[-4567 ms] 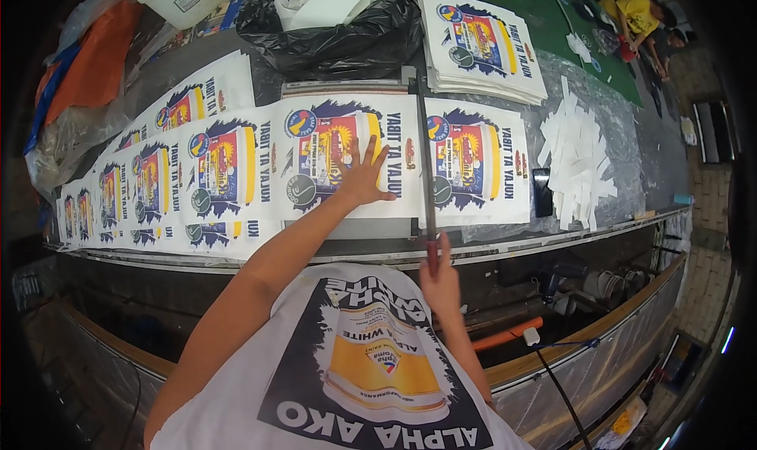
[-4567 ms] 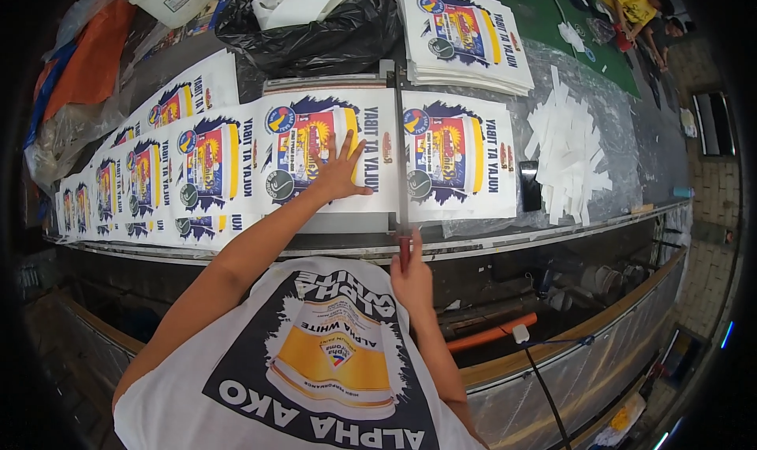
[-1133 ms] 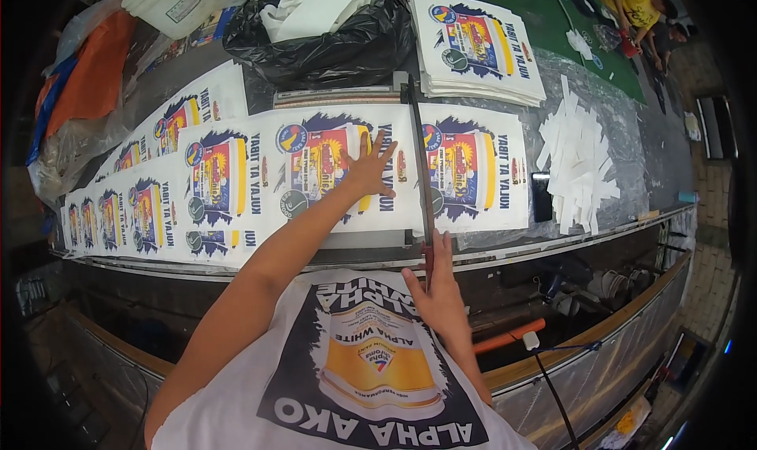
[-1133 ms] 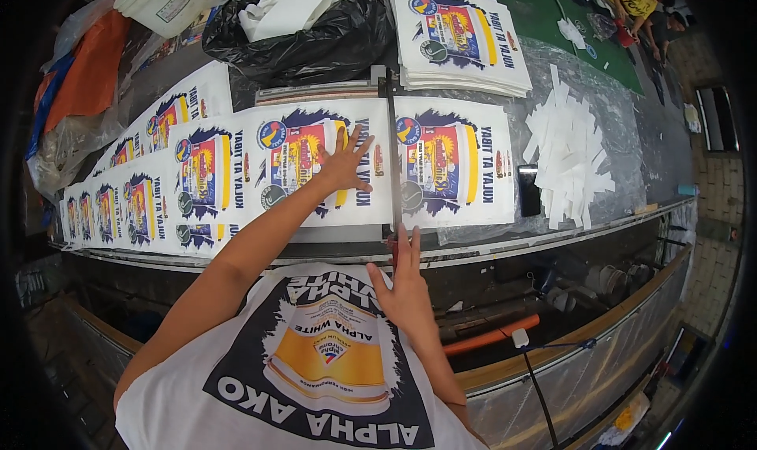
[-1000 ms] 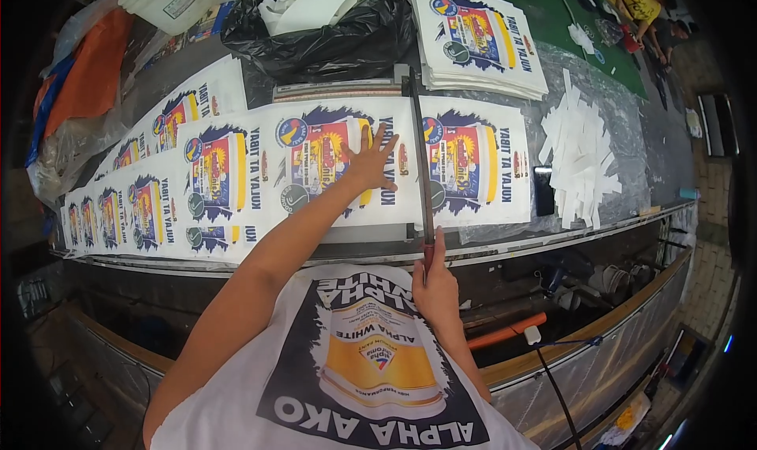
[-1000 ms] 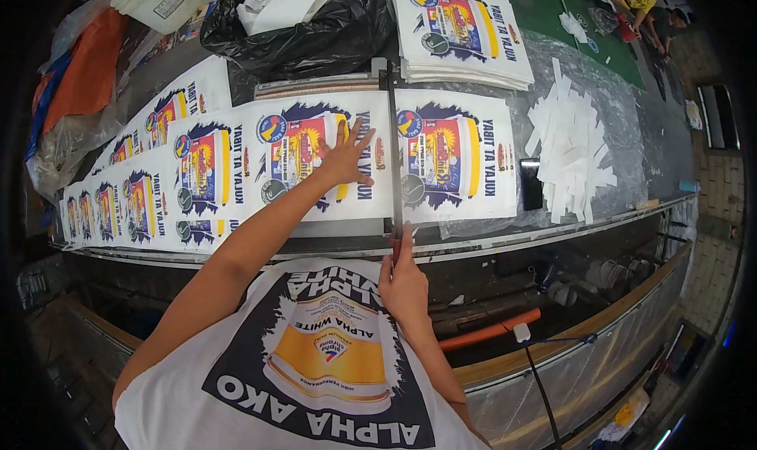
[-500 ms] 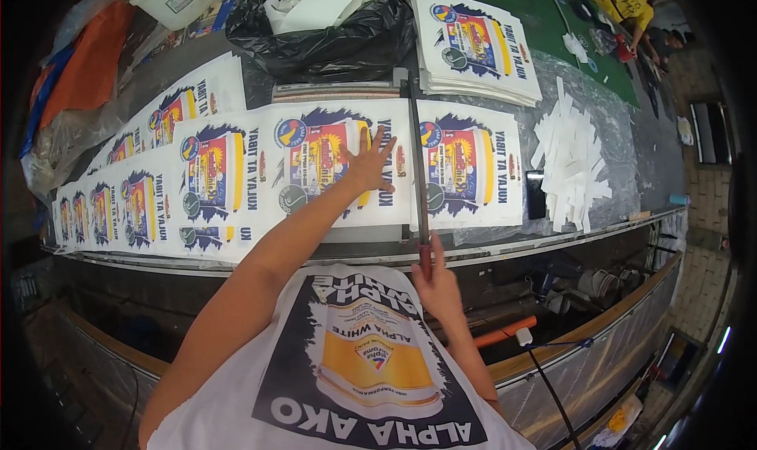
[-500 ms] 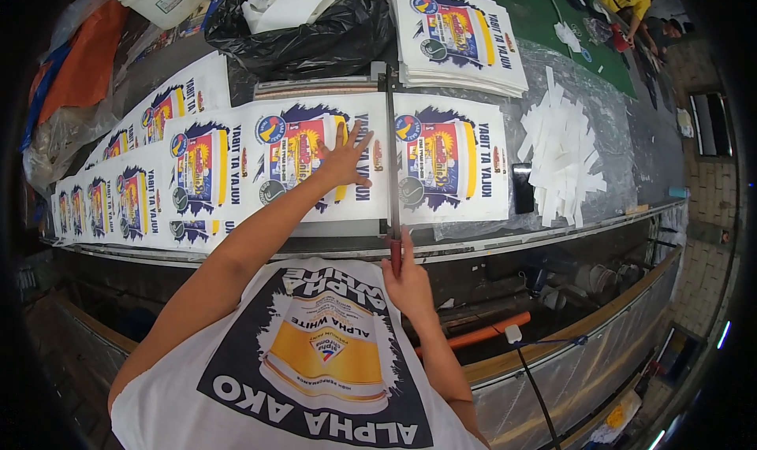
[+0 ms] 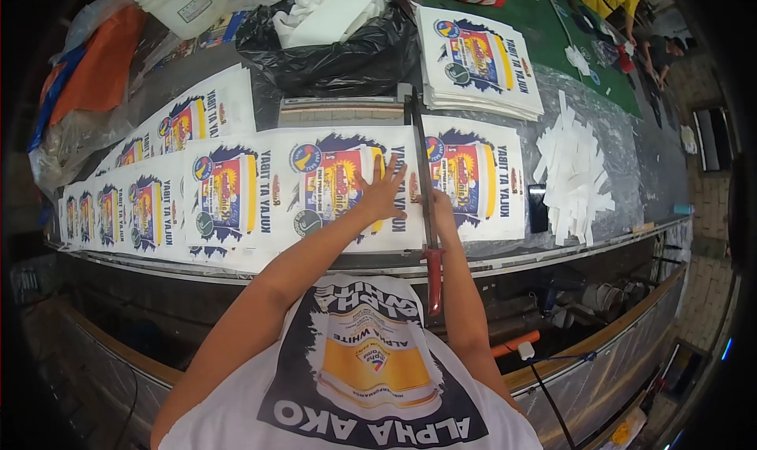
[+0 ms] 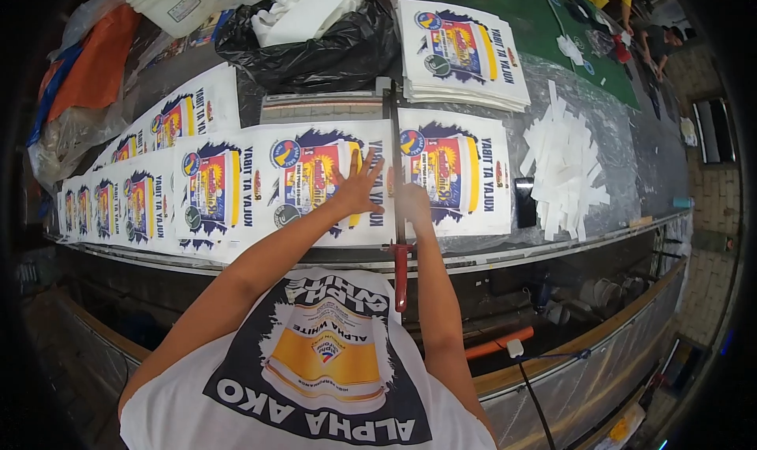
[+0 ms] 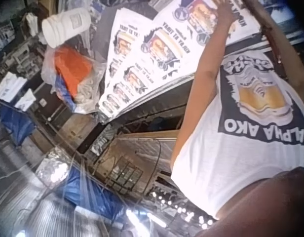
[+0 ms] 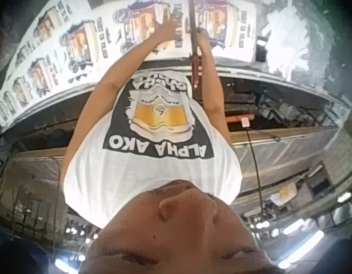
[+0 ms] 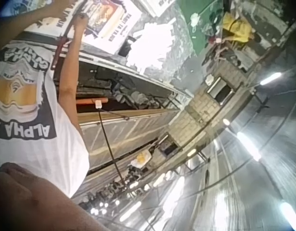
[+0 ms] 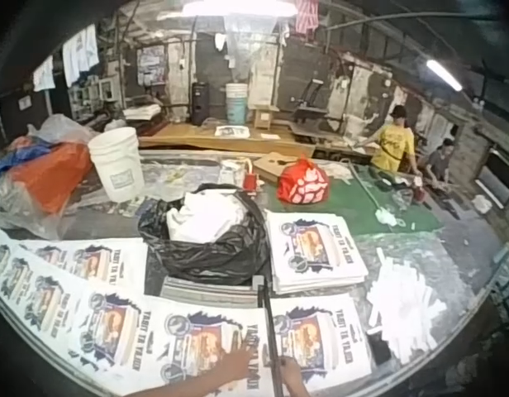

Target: Cutting out printed stickers and weeding excess material using a paper cutter and manual tools.

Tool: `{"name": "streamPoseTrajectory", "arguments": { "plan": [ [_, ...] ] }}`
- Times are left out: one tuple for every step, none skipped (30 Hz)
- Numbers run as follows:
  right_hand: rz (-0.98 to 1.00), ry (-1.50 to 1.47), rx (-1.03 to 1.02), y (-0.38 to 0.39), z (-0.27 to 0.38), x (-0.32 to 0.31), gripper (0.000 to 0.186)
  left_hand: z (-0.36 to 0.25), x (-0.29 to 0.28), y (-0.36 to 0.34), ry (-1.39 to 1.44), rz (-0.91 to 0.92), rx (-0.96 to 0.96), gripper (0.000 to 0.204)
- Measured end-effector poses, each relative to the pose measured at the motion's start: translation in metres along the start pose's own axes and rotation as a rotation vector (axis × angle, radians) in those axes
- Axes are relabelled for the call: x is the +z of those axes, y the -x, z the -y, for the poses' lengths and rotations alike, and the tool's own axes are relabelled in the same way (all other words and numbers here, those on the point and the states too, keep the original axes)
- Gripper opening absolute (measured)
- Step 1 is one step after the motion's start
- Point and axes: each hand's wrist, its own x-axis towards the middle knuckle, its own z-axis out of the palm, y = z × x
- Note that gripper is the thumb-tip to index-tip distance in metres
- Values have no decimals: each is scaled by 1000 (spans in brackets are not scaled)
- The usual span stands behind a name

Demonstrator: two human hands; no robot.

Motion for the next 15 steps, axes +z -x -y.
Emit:
{"name": "streamPoseTrajectory", "arguments": {
  "plan": [
    [-51, -47, 62, 2, -13, -4, 23, 5, 1, 3, -23, 0, 45, 132],
    [-159, -160, 263, 5, -26, -8, 23, 9, 2, 7, -63, 1, 74, 131],
    [-259, -17, 401, 3, -42, -24, 21, 15, 2, 12, -93, 42, 89, 131],
    [-382, -120, 293, 9, -60, -50, 16, 24, -1, 19, -97, 52, 91, 130],
    [-320, -159, 487, 9, -80, -83, 13, 33, -6, 25, -119, 16, 59, 130],
    [-382, -96, 606, 11, -97, -112, 13, 43, -12, 30, -133, 20, 23, 130],
    [-459, -79, 661, 16, -112, -142, 16, 51, -18, 33, -151, 35, -14, 130],
    [-492, -51, 598, 23, -121, -173, 18, 57, -24, 36, -147, 36, -38, 130],
    [-555, 12, 705, 30, -123, -197, 19, 61, -29, 37, -155, 40, -72, 130],
    [-599, 125, 545, 37, -117, -211, 19, 61, -32, 36, -227, 9, -42, 129],
    [-646, 251, 519, 43, -102, -224, 19, 58, -33, 33, -217, 6, -29, 129],
    [-653, 212, 582, 42, -78, -230, 23, 53, -33, 28, -230, -2, -30, 128],
    [-653, 135, 473, 44, -46, -232, 27, 48, -33, 24, -235, 11, -37, 128],
    [-653, 65, 431, 48, -9, -228, 30, 44, -33, 20, -207, 24, -41, 126],
    [-650, -39, 386, 52, 32, -222, 34, 40, -32, 15, -207, 8, -39, 127]
  ]
}}
